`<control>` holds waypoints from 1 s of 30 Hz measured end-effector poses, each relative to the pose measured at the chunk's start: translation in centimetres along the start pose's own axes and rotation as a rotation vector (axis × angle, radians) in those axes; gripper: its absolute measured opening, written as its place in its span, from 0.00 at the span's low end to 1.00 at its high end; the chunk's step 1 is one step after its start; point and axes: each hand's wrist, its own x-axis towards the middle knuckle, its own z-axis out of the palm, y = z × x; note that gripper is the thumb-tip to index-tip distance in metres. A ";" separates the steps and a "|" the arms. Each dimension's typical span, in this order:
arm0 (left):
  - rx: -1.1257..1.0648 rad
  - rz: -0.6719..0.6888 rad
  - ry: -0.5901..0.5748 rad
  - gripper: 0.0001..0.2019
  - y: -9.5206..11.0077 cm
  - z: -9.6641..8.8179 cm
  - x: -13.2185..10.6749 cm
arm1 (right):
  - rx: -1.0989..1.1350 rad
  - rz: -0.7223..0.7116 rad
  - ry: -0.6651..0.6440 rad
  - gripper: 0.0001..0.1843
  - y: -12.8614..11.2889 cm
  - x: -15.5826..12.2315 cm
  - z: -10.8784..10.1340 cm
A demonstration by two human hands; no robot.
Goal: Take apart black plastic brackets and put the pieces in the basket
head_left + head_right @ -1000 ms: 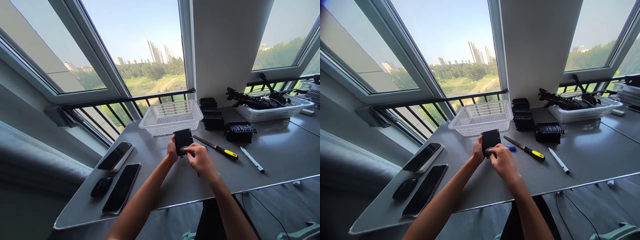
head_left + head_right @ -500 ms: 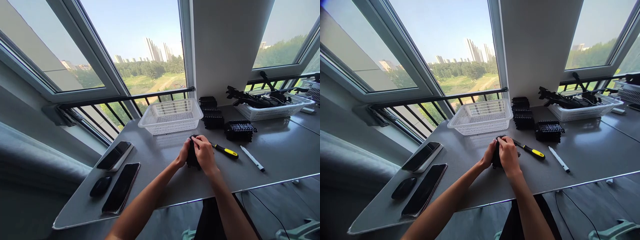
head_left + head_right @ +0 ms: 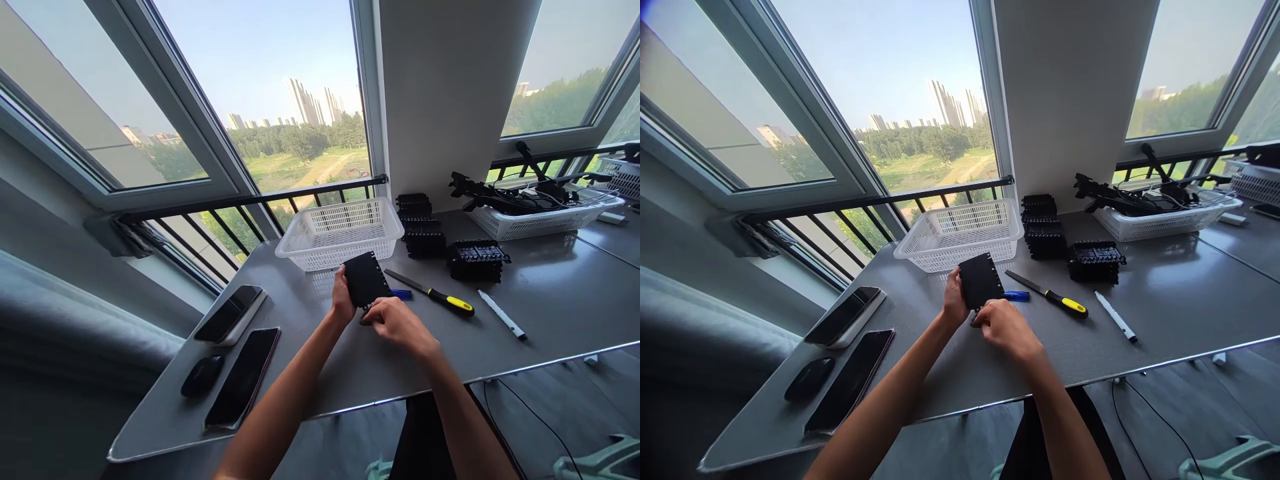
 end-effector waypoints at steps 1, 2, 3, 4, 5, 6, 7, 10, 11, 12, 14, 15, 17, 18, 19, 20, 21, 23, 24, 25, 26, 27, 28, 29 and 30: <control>0.005 0.034 0.048 0.20 0.0 0.0 0.1 | 0.031 -0.009 0.036 0.16 -0.2 0.0 -0.3; 0.010 0.079 0.083 0.18 -0.1 -0.1 0.1 | 0.066 -0.005 0.098 0.15 -0.4 0.0 -0.5; 0.013 0.128 0.099 0.16 -0.2 -0.1 0.2 | 0.104 0.017 0.185 0.14 -0.4 0.1 -0.7; 0.011 0.174 0.097 0.15 -0.4 0.0 0.2 | 0.144 0.056 0.285 0.13 -0.3 0.3 -0.9; 0.004 0.213 0.082 0.14 -0.5 0.0 0.2 | 0.184 0.105 0.382 0.11 -0.2 0.4 -1.0; -0.006 0.241 0.061 0.14 -0.6 0.1 0.2 | 0.226 0.151 0.460 0.10 0.1 0.5 -1.1; -0.016 0.260 0.045 0.15 -0.6 0.2 0.1 | 0.269 0.188 0.512 0.10 0.5 0.7 -1.0; -0.035 0.270 0.013 0.17 -0.6 0.5 -0.2 | 0.385 0.242 0.574 0.09 1.6 1.1 -0.4; -0.036 0.255 -0.008 0.18 -0.6 0.5 -0.3 | 0.405 0.256 0.595 0.09 1.8 1.2 -0.1; -0.034 0.231 -0.036 0.18 -0.6 0.6 -0.5 | 0.412 0.272 0.623 0.09 2.0 1.3 0.1; -0.007 0.163 -0.103 0.20 -0.8 0.7 -0.8 | 0.395 0.300 0.691 0.08 2.2 1.5 0.6; 0.017 0.130 -0.137 0.21 -0.9 0.8 -0.9 | 0.383 0.309 0.723 0.08 2.3 1.6 0.7; 0.071 0.084 -0.196 0.23 -1.2 0.9 -1.1 | 0.377 0.310 0.775 0.08 2.4 1.8 0.8; 0.088 0.077 -0.220 0.26 -1.3 1.0 -1.2 | 0.382 0.305 0.797 0.08 2.4 1.8 0.7; 0.093 0.078 -0.241 0.30 -1.3 1.0 -1.3 | 0.389 0.302 0.822 0.07 2.5 1.9 0.6; 0.092 0.083 -0.261 0.34 -1.3 1.1 -1.4 | 0.395 0.296 0.847 0.07 2.6 1.9 0.5; 0.090 0.087 -0.279 0.38 -1.2 1.1 -1.6 | 0.399 0.288 0.868 0.07 2.6 1.8 0.4; 0.097 0.082 -0.313 0.41 -0.9 1.2 -1.8 | 0.397 0.267 0.904 0.08 2.7 1.8 0.1; 0.108 0.073 -0.326 0.40 -0.7 1.2 -2.0 | 0.391 0.255 0.921 0.08 2.7 1.7 -0.1; 0.118 0.060 -0.340 0.38 -0.6 1.1 -2.1 | 0.382 0.245 0.941 0.08 2.7 1.6 -0.3; 0.126 0.040 -0.356 0.35 -0.5 1.1 -2.2 | 0.371 0.239 0.961 0.09 2.7 1.6 -0.5; 0.131 0.015 -0.376 0.33 -0.5 1.1 -2.2 | 0.358 0.237 0.981 0.09 2.8 1.5 -0.6; 0.138 -0.011 -0.402 0.31 -0.5 1.0 -2.3 | 0.344 0.239 1.002 0.09 2.8 1.5 -0.8; 0.150 -0.033 -0.428 0.29 -0.5 0.9 -2.3 | 0.330 0.241 1.018 0.09 2.8 1.4 -1.0; 0.165 -0.047 -0.447 0.28 -0.6 0.9 -2.2 | 0.316 0.242 1.032 0.10 2.8 1.4 -1.2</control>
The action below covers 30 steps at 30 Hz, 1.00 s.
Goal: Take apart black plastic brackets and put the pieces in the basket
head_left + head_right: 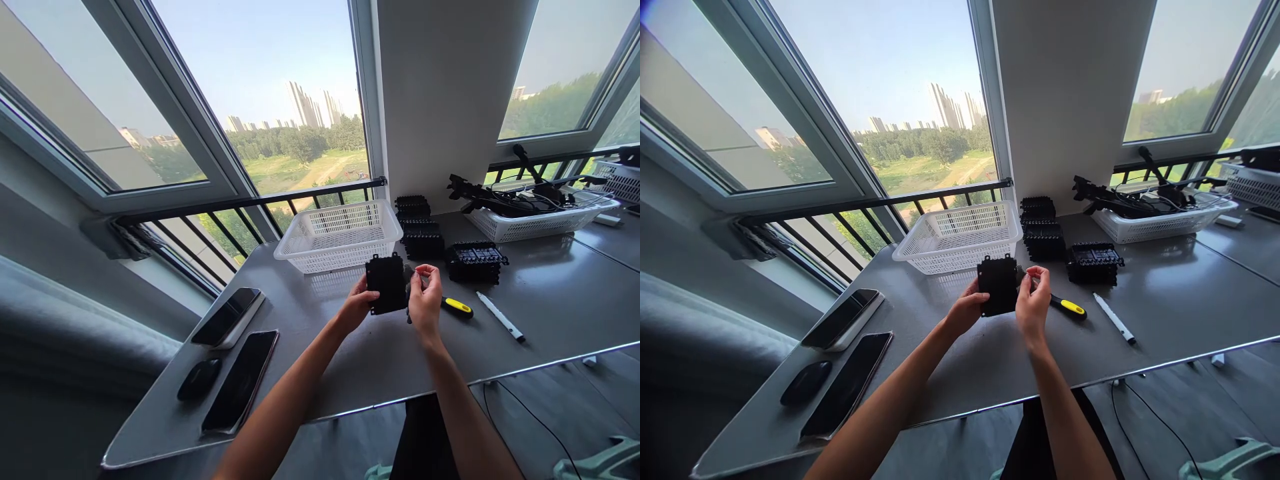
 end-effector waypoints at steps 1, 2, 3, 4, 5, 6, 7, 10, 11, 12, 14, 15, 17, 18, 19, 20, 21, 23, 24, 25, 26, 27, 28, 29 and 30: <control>0.016 -0.005 -0.005 0.26 -0.2 0.0 0.0 | -0.009 -0.009 0.008 0.10 0.0 0.1 -0.1; 0.034 0.001 0.003 0.25 -0.4 -0.1 0.1 | -0.018 -0.020 0.010 0.10 0.0 0.2 -0.2; 0.050 0.015 0.020 0.25 -0.6 -0.1 0.2 | -0.026 -0.031 0.007 0.10 0.0 0.3 -0.3; 0.067 0.033 0.044 0.24 -0.8 -0.1 0.3 | -0.032 -0.039 0.001 0.10 0.0 0.4 -0.4; 0.086 0.055 0.074 0.24 -1.0 -0.1 0.4 | -0.031 -0.044 -0.006 0.11 0.0 0.4 -0.4; 0.107 0.081 0.110 0.23 -1.1 -0.2 0.5 | -0.024 -0.042 -0.015 0.11 0.1 0.5 -0.5; 0.133 0.111 0.150 0.23 -1.1 -0.2 0.6 | -0.009 -0.033 -0.026 0.12 0.3 0.6 -0.5; 0.198 0.184 0.256 0.23 -0.9 -0.3 0.7 | 0.042 0.013 -0.067 0.15 0.6 0.8 -0.5; 0.210 0.191 0.270 0.23 -0.8 -0.2 0.7 | 0.052 0.019 -0.087 0.16 0.7 0.8 -0.5; 0.218 0.189 0.274 0.23 -0.7 -0.2 0.6 | 0.052 0.014 -0.112 0.16 0.8 0.8 -0.6; 0.228 0.173 0.267 0.23 -0.6 -0.1 0.5 | 0.011 -0.028 -0.169 0.14 0.8 0.7 -0.6; 0.231 0.166 0.264 0.23 -0.6 -0.1 0.4 | -0.024 -0.054 -0.194 0.14 0.8 0.7 -0.6; 0.236 0.162 0.268 0.22 -0.5 0.0 0.3 | -0.088 -0.095 -0.236 0.13 0.7 0.5 -0.6; 0.236 0.163 0.271 0.22 -0.4 0.0 0.3 | -0.102 -0.104 -0.254 0.14 0.6 0.5 -0.7; 0.235 0.166 0.276 0.23 -0.3 0.0 0.3 | -0.100 -0.104 -0.276 0.14 0.5 0.4 -0.7; 0.231 0.169 0.282 0.23 -0.3 0.0 0.3 | -0.090 -0.097 -0.299 0.14 0.5 0.4 -0.7; 0.224 0.169 0.287 0.23 -0.2 0.0 0.3 | -0.080 -0.088 -0.318 0.14 0.4 0.4 -0.7; 0.205 0.158 0.293 0.24 -0.2 0.0 0.3 | -0.076 -0.069 -0.336 0.14 0.4 0.4 -0.8; 0.195 0.149 0.297 0.25 -0.2 0.0 0.3 | -0.084 -0.063 -0.337 0.14 0.4 0.4 -0.7; 0.186 0.138 0.302 0.25 -0.2 0.0 0.4 | -0.095 -0.060 -0.332 0.13 0.4 0.4 -0.7; 0.178 0.128 0.306 0.25 -0.3 0.1 0.4 | -0.110 -0.058 -0.323 0.13 0.4 0.4 -0.7; 0.173 0.120 0.312 0.25 -0.3 0.1 0.4 | -0.127 -0.059 -0.312 0.13 0.4 0.4 -0.7; 0.170 0.115 0.319 0.25 -0.4 0.1 0.5 | -0.145 -0.063 -0.302 0.14 0.4 0.3 -0.8; 0.171 0.114 0.327 0.25 -0.4 0.0 0.5 | -0.159 -0.067 -0.293 0.14 0.4 0.3 -0.8; 0.174 0.117 0.335 0.24 -0.4 0.0 0.5 | -0.166 -0.072 -0.286 0.14 0.4 0.3 -0.8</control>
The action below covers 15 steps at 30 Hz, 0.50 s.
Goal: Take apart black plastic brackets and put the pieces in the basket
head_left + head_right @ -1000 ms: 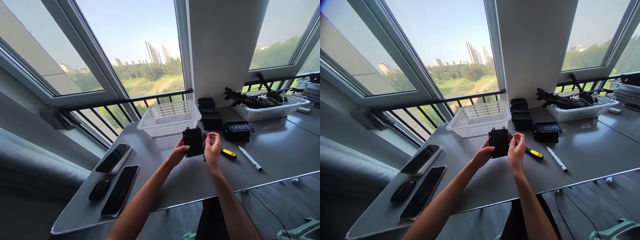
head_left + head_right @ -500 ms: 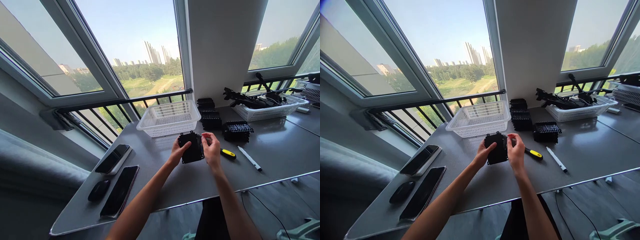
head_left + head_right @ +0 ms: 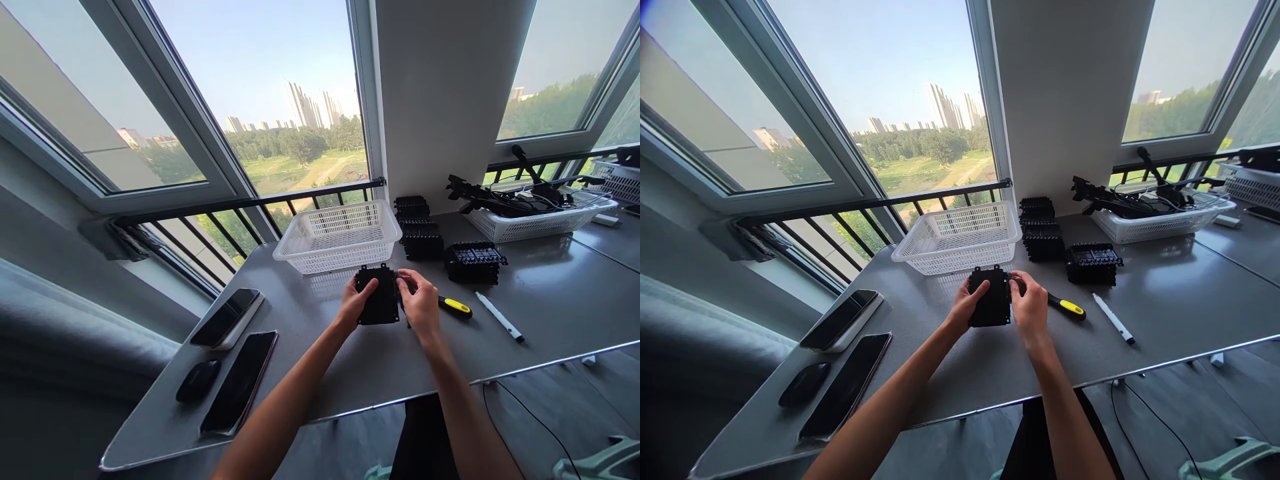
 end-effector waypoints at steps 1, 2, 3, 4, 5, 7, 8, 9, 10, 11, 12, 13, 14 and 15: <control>0.006 0.004 0.002 0.24 0.0 0.0 0.0 | 0.000 -0.008 0.004 0.14 0.0 0.0 0.0; 0.015 0.008 -0.001 0.24 0.1 0.0 0.0 | 0.007 -0.022 0.005 0.14 -0.1 0.0 -0.1; 0.025 0.011 -0.011 0.24 0.1 0.0 0.0 | 0.017 -0.042 0.006 0.14 -0.1 0.0 -0.1; 0.035 0.012 -0.028 0.24 0.2 0.0 0.0 | 0.022 -0.066 0.008 0.14 -0.1 0.0 -0.1; 0.045 0.012 -0.046 0.25 0.2 0.0 -0.1 | 0.020 -0.089 0.012 0.13 -0.1 0.1 -0.2; 0.066 0.015 -0.066 0.25 0.3 0.0 -0.2 | -0.005 -0.116 0.027 0.13 -0.1 0.1 -0.2; 0.076 0.017 -0.065 0.25 0.4 0.1 -0.3 | -0.020 -0.116 0.037 0.13 -0.1 0.1 -0.1; 0.086 0.019 -0.063 0.24 0.4 0.1 -0.3 | -0.035 -0.112 0.048 0.12 -0.1 0.0 -0.1; 0.095 0.019 -0.060 0.24 0.4 0.1 -0.4 | -0.048 -0.109 0.060 0.12 -0.1 0.0 -0.1; 0.101 0.019 -0.058 0.24 0.5 0.2 -0.4 | -0.062 -0.113 0.071 0.11 -0.1 0.0 0.0; 0.104 0.017 -0.059 0.24 0.5 0.2 -0.5 | -0.076 -0.125 0.079 0.11 -0.1 -0.1 0.0; 0.104 0.018 -0.059 0.24 0.5 0.3 -0.5 | -0.092 -0.145 0.082 0.10 -0.1 -0.1 0.0; 0.102 0.021 -0.057 0.24 0.6 0.3 -0.6 | -0.112 -0.169 0.079 0.10 -0.1 -0.2 0.0; 0.101 0.025 -0.055 0.23 0.6 0.4 -0.6 | -0.133 -0.190 0.071 0.10 -0.1 -0.2 0.0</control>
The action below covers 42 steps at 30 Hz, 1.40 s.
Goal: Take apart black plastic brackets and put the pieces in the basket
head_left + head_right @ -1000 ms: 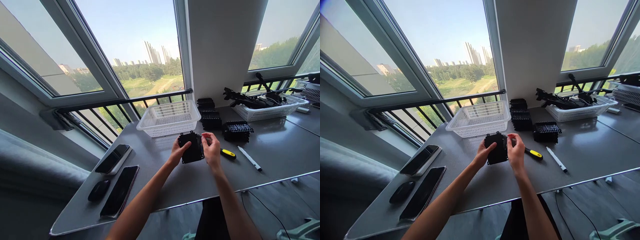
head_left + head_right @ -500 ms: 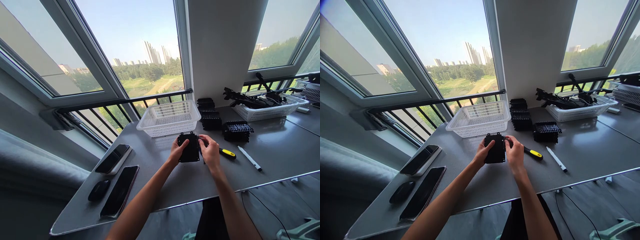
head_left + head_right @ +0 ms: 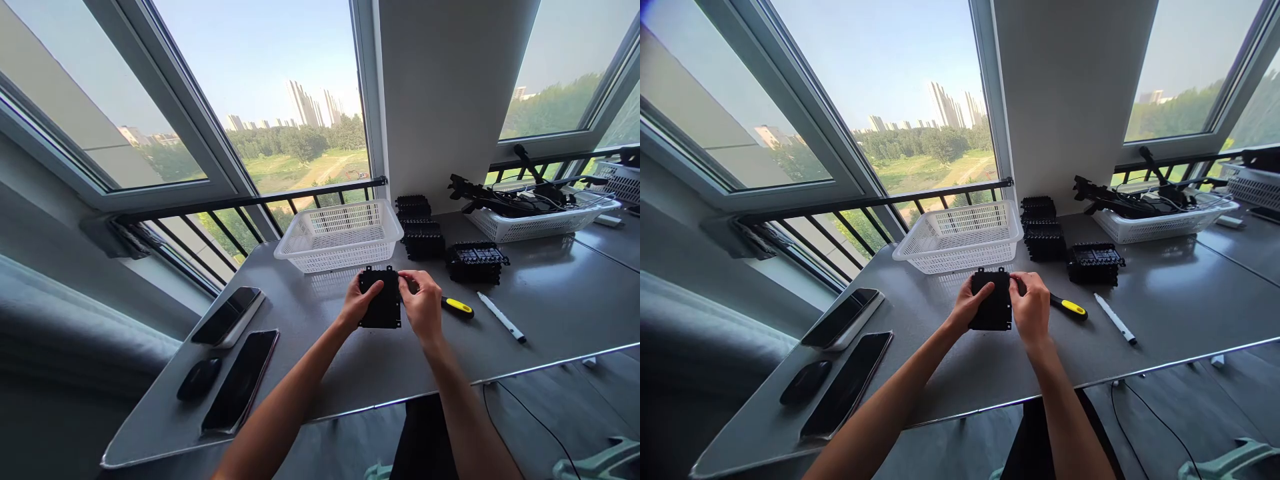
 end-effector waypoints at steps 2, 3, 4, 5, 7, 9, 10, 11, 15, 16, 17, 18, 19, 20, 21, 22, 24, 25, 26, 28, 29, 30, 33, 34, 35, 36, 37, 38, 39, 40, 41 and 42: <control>-0.001 0.012 0.008 0.23 0.0 0.1 -0.1 | -0.039 -0.028 -0.026 0.11 0.1 0.0 0.0; -0.003 0.016 0.013 0.23 0.0 0.1 0.0 | -0.053 -0.033 -0.041 0.11 0.1 0.0 0.0; -0.009 0.018 0.017 0.23 -0.1 0.1 0.0 | -0.060 -0.036 -0.058 0.11 0.1 0.0 0.0; -0.022 0.017 0.022 0.23 -0.1 0.0 0.1 | -0.057 -0.039 -0.080 0.11 0.1 0.0 0.0; -0.062 0.008 0.038 0.23 -0.2 -0.2 0.4 | -0.030 -0.045 -0.136 0.11 0.0 0.0 0.0; -0.105 0.005 0.068 0.24 -0.1 -0.6 0.7 | 0.003 -0.040 -0.202 0.11 -0.2 0.0 0.0; -0.121 0.005 0.082 0.24 0.0 -0.7 0.8 | 0.020 -0.032 -0.233 0.11 -0.4 0.0 0.0; -0.135 0.006 0.090 0.24 0.1 -0.9 1.0 | 0.035 -0.023 -0.262 0.10 -0.5 0.0 -0.1; -0.177 -0.016 0.077 0.25 0.4 -1.2 1.2 | 0.102 0.025 -0.392 0.09 -0.7 0.3 -1.0; -0.184 -0.020 0.077 0.25 0.5 -1.2 1.2 | 0.113 0.039 -0.432 0.09 -0.7 0.3 -1.3; -0.188 -0.022 0.079 0.25 0.6 -1.3 1.3 | 0.116 0.049 -0.467 0.09 -0.8 0.4 -1.6; -0.188 -0.024 0.080 0.25 0.7 -1.3 1.3 | 0.110 0.054 -0.493 0.09 -0.8 0.4 -1.8; -0.185 -0.026 0.081 0.25 0.7 -1.3 1.3 | 0.098 0.054 -0.508 0.08 -0.9 0.5 -2.0; -0.182 -0.031 0.079 0.25 0.7 -1.3 1.3 | 0.082 0.051 -0.516 0.08 -1.0 0.5 -2.1; -0.181 -0.036 0.081 0.25 0.7 -1.3 1.2 | 0.067 0.049 -0.516 0.08 -1.0 0.5 -2.2; -0.180 -0.044 0.083 0.25 0.7 -1.3 1.2 | 0.054 0.048 -0.516 0.08 -1.1 0.5 -2.2; -0.182 -0.062 0.089 0.26 0.7 -1.3 1.3 | 0.045 0.049 -0.494 0.07 -1.1 0.4 -1.9; -0.185 -0.071 0.091 0.25 0.7 -1.3 1.3 | 0.052 0.047 -0.474 0.07 -1.1 0.3 -1.7; -0.189 -0.078 0.091 0.25 0.7 -1.3 1.3 | 0.065 0.043 -0.449 0.07 -1.1 0.2 -1.4; -0.195 -0.096 0.083 0.25 0.8 -1.4 1.3 | 0.097 0.030 -0.394 0.07 -1.0 0.1 -0.9; -0.196 -0.107 0.076 0.25 0.8 -1.4 1.2 | 0.107 0.023 -0.367 0.07 -0.9 0.0 -0.7; -0.197 -0.119 0.066 0.24 0.8 -1.3 1.1 | 0.112 0.017 -0.337 0.08 -0.9 0.0 -0.5; -0.188 -0.159 0.013 0.24 0.6 -1.0 0.8 | 0.128 0.016 -0.207 0.09 -0.6 0.0 -0.2; -0.181 -0.167 -0.005 0.23 0.5 -0.9 0.7 | 0.136 0.023 -0.160 0.09 -0.5 0.0 -0.1; -0.172 -0.172 -0.022 0.23 0.4 -0.8 0.6 | 0.143 0.032 -0.119 0.10 -0.4 0.0 -0.1; -0.163 -0.174 -0.034 0.23 0.4 -0.7 0.5 | 0.150 0.043 -0.088 0.09 -0.3 -0.1 0.0; -0.156 -0.173 -0.042 0.23 0.3 -0.6 0.4 | 0.154 0.053 -0.069 0.09 -0.2 -0.1 0.0; -0.150 -0.171 -0.048 0.23 0.3 -0.5 0.4 | 0.154 0.062 -0.057 0.09 -0.2 -0.1 0.1; -0.143 -0.171 -0.056 0.23 0.2 -0.5 0.3 | 0.151 0.070 -0.042 0.09 -0.1 -0.2 0.2; -0.135 -0.173 -0.071 0.23 0.3 -0.4 0.3 | 0.141 0.078 -0.019 0.09 0.0 -0.2 0.2; -0.123 -0.175 -0.087 0.23 0.3 -0.4 0.2 | 0.127 0.086 0.010 0.09 0.2 -0.2 0.3; -0.108 -0.177 -0.106 0.23 0.3 -0.3 0.1 | 0.112 0.094 0.041 0.10 0.3 -0.2 0.3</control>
